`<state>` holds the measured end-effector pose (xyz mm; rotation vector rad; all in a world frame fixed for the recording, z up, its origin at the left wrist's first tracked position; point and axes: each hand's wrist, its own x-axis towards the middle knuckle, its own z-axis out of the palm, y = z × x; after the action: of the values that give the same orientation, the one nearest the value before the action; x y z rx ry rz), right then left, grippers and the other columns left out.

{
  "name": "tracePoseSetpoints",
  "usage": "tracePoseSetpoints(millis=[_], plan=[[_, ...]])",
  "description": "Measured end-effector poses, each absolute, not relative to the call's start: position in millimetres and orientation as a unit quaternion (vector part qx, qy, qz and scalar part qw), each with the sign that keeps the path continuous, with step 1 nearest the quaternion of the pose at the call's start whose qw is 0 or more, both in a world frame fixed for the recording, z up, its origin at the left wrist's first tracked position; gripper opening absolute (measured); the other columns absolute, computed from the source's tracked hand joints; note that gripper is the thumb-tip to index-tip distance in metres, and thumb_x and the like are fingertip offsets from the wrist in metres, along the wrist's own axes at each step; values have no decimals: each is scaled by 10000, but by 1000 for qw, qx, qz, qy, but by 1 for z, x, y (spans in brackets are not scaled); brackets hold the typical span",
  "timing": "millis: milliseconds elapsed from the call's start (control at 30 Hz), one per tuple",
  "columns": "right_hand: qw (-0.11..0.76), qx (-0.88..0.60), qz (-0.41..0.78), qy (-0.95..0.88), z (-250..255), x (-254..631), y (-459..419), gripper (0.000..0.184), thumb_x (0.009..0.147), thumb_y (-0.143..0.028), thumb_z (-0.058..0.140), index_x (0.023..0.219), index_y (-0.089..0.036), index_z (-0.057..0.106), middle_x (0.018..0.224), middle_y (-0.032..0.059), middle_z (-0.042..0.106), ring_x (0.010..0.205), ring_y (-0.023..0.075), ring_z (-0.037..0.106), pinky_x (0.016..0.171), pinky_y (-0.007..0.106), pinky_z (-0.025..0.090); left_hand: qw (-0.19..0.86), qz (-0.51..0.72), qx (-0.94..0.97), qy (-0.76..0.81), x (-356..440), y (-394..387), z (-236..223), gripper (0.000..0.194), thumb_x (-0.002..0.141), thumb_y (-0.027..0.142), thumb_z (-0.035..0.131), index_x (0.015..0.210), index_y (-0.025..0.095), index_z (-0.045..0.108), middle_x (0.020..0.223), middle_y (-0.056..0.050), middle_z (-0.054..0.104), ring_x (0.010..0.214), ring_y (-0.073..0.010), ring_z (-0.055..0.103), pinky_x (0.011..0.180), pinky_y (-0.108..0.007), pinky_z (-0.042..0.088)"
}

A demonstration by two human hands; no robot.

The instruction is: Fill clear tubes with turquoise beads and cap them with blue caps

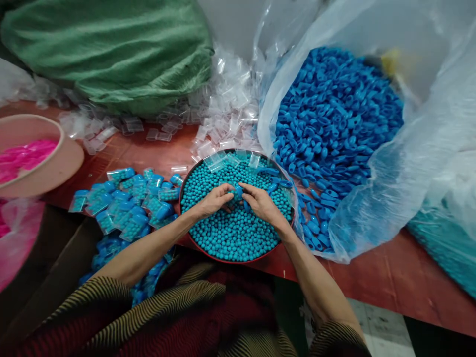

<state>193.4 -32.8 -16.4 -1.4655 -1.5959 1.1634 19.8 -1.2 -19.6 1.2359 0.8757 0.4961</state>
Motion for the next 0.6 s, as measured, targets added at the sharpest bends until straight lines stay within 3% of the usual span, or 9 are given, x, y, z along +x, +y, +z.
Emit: tracePoseSetpoints(millis=[133,367,600], plan=[[374,-561,514,-531,-16,195,-33,391,730,-467,606,981,-174,674,741,15,684,578,139,612,577,271,490,674,235,582,389,20,-4,-22,224,801,245,506,1003,170,445,721,45,488,490,-70,502,412,-189,441],[352,-601,368,-616,-4,187,-45,257,816,-335,531,968,-197,686,721,6,667,667,152,609,681,289,462,636,201,640,381,16,-7,-15,410,786,206,497,1184,136,426,704,39,490,423,-59,421,358,-188,355],[348,-605,369,-614,-5,186,-49,269,810,-354,531,927,-182,702,660,-2,638,598,141,569,615,269,439,652,225,617,378,14,-13,-16,573,779,206,497,1330,147,353,774,8,528,426,-44,419,366,-175,343]])
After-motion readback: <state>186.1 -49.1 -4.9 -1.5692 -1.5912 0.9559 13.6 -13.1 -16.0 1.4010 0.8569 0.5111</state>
